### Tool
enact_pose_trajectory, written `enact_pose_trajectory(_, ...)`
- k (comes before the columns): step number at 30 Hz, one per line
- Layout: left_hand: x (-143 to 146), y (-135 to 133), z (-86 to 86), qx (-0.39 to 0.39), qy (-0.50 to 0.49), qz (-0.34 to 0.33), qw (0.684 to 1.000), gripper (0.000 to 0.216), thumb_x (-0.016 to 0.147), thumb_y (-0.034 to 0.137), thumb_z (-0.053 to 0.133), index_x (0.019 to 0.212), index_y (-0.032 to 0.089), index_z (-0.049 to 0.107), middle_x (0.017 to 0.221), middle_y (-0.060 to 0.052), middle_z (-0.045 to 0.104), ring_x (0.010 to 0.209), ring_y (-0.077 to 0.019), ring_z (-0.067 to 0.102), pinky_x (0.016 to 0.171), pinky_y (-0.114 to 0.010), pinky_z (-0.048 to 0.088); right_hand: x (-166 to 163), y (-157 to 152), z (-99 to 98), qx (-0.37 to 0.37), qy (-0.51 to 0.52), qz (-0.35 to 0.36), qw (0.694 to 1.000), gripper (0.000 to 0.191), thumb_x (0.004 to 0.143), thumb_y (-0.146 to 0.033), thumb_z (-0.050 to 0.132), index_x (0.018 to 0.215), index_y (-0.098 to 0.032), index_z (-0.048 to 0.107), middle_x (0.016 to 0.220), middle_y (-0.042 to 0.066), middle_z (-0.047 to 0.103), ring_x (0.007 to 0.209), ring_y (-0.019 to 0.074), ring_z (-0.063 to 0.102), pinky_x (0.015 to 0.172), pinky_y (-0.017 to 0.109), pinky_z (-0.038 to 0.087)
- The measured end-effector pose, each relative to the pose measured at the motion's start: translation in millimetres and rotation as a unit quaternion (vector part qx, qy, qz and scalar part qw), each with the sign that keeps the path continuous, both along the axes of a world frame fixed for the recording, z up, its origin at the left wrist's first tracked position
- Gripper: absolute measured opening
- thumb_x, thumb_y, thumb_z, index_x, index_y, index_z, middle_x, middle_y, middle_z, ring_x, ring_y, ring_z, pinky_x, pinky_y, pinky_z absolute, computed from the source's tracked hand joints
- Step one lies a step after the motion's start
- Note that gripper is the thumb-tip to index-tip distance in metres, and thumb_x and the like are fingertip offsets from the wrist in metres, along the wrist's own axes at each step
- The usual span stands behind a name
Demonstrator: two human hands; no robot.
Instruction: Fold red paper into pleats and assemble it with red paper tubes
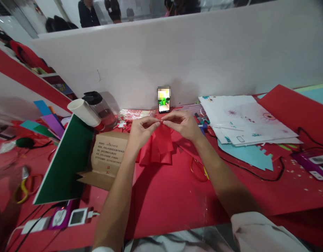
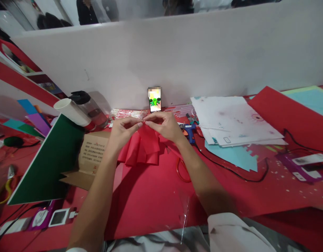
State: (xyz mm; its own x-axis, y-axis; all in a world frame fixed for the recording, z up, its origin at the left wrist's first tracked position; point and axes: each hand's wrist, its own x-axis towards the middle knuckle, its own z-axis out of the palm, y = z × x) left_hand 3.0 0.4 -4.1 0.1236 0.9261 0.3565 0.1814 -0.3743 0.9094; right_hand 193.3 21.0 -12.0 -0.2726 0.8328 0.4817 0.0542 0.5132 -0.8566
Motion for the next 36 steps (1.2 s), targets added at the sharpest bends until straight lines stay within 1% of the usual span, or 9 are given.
enact_pose_trajectory(4, -1, -1, 1.2, -0.007, 0.016, 0.016, 1.000, 0.011, 0.080, 0.027, 0.075, 0.084, 0.019, 0.079, 0.084, -0.006, 0.078, 0.080, -0.0195, 0.072, 0.078, -0.034, 0.058, 2, 0, 1.3, -0.001, -0.022, -0.006, 1.000, 0.014, 0.083, -0.034, 0.076, 0.090, -0.023, 0.080, 0.092, 0.004, 0.079, 0.086, 0.0200, 0.072, 0.082, 0.036, 0.058)
enact_pose_trajectory(8, -2, -2, 1.9, -0.011, 0.043, 0.033, 0.998, 0.013, 0.081, 0.029, 0.073, 0.084, 0.019, 0.080, 0.088, -0.007, 0.079, 0.083, -0.0210, 0.073, 0.079, -0.034, 0.057, 1, 0, 0.7, -0.007, -0.035, -0.014, 0.999, 0.017, 0.082, -0.037, 0.076, 0.089, -0.022, 0.080, 0.091, 0.005, 0.079, 0.085, 0.0207, 0.073, 0.081, 0.037, 0.058)
enact_pose_trajectory(13, -1, 0, -3.3, 0.020, 0.102, 0.011, 0.995, 0.016, 0.085, 0.030, 0.069, 0.090, 0.019, 0.080, 0.089, -0.006, 0.078, 0.082, -0.0194, 0.071, 0.077, -0.031, 0.053, 3, 3, -3.3, -0.021, -0.048, -0.014, 0.999, 0.017, 0.081, -0.035, 0.077, 0.090, -0.022, 0.080, 0.091, 0.006, 0.079, 0.084, 0.0206, 0.073, 0.080, 0.036, 0.058)
enact_pose_trajectory(18, -1, 3, -9.9, 0.030, 0.143, 0.038, 0.989, 0.015, 0.087, 0.028, 0.066, 0.087, 0.018, 0.077, 0.081, -0.004, 0.075, 0.075, -0.0168, 0.066, 0.072, -0.028, 0.049, 5, 6, -5.0, -0.023, -0.066, 0.008, 0.998, 0.018, 0.083, -0.038, 0.076, 0.091, -0.022, 0.080, 0.092, 0.005, 0.078, 0.084, 0.0199, 0.072, 0.080, 0.035, 0.057)
enact_pose_trajectory(22, -2, 5, -11.9, 0.039, 0.168, 0.035, 0.984, 0.015, 0.088, 0.028, 0.063, 0.086, 0.019, 0.075, 0.077, -0.002, 0.072, 0.072, -0.0161, 0.063, 0.070, -0.027, 0.047, 4, 6, -4.5, -0.012, -0.091, -0.005, 0.996, 0.020, 0.084, -0.040, 0.074, 0.087, -0.022, 0.079, 0.089, 0.006, 0.078, 0.082, 0.0198, 0.070, 0.078, 0.035, 0.055)
enact_pose_trajectory(25, -2, 7, -13.4, 0.031, 0.160, 0.021, 0.986, 0.017, 0.088, 0.032, 0.064, 0.088, 0.019, 0.075, 0.080, -0.003, 0.074, 0.076, -0.0173, 0.065, 0.074, -0.028, 0.049, 5, 5, -3.3, -0.012, -0.101, -0.022, 0.995, 0.019, 0.085, -0.038, 0.072, 0.084, -0.020, 0.077, 0.085, 0.006, 0.077, 0.077, 0.0191, 0.069, 0.074, 0.035, 0.054)
enact_pose_trajectory(29, -2, 8, -16.1, 0.016, 0.122, 0.012, 0.992, 0.022, 0.088, 0.037, 0.065, 0.087, 0.018, 0.076, 0.085, -0.005, 0.076, 0.081, -0.0191, 0.068, 0.077, -0.030, 0.051, 7, 6, -1.7, -0.012, -0.109, -0.041, 0.993, 0.016, 0.085, -0.034, 0.070, 0.082, -0.019, 0.074, 0.083, 0.006, 0.075, 0.075, 0.0182, 0.067, 0.072, 0.033, 0.052)
enact_pose_trajectory(34, -2, 7, -13.9, 0.020, 0.123, 0.027, 0.992, 0.020, 0.088, 0.035, 0.064, 0.082, 0.018, 0.074, 0.081, -0.004, 0.074, 0.077, -0.0181, 0.066, 0.076, -0.029, 0.050, 6, 7, -2.5, -0.018, -0.108, -0.020, 0.994, 0.014, 0.086, -0.033, 0.067, 0.085, -0.019, 0.071, 0.087, 0.006, 0.074, 0.079, 0.0186, 0.067, 0.073, 0.033, 0.052)
enact_pose_trajectory(36, -1, 6, -11.9, 0.028, 0.130, 0.024, 0.991, 0.019, 0.088, 0.033, 0.063, 0.082, 0.018, 0.072, 0.080, -0.003, 0.073, 0.076, -0.0173, 0.065, 0.076, -0.029, 0.049, 5, 6, -3.3, -0.023, -0.100, -0.013, 0.995, 0.014, 0.086, -0.032, 0.067, 0.085, -0.019, 0.070, 0.086, 0.005, 0.073, 0.078, 0.0176, 0.066, 0.073, 0.032, 0.051)
